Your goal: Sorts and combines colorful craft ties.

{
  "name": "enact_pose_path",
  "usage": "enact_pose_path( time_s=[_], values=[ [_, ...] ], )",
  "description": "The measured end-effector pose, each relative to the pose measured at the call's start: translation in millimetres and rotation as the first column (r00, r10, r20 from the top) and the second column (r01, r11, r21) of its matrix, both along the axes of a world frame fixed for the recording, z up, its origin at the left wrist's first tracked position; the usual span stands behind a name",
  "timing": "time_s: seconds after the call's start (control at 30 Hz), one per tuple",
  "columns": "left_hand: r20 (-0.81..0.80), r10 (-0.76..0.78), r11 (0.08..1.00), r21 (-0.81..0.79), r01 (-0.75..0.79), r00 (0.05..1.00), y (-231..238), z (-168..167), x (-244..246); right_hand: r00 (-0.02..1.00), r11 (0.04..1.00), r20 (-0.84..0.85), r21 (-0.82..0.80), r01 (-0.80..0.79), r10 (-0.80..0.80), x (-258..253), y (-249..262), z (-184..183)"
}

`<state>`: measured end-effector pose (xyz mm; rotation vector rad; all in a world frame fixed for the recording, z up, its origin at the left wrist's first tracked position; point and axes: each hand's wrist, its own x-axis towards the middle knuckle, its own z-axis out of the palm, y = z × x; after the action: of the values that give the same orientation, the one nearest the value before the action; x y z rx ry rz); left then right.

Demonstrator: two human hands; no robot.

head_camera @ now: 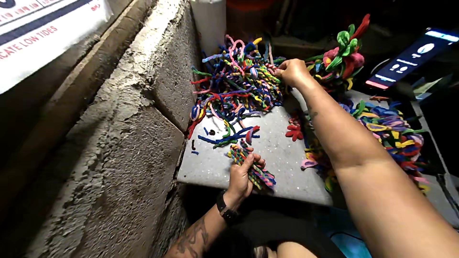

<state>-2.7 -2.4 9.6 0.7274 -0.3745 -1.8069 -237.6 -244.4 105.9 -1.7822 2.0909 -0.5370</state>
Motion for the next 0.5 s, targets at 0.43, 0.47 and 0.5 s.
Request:
enact_pose_path(
  time_s=[0.43,0.47,0.5],
  values=[
    [-0.001,0.010,1.000,0.002,-0.010,1.000,0,0,0,0.998,0.746,-0.001,-0.664,-0.042,0.056,-4,21,27],
    [-0.002,0.012,1.000,0.004,-0.012,1.000,0,0,0,0.998,0.713,0.012,-0.701,-0.032,0.056,-4,21,29],
    [0.000,0.013,1.000,0.004,-0.013,1.000,0,0,0,0.997,0.673,0.043,-0.740,-0.010,0.062,-4,21,32]
  ],
)
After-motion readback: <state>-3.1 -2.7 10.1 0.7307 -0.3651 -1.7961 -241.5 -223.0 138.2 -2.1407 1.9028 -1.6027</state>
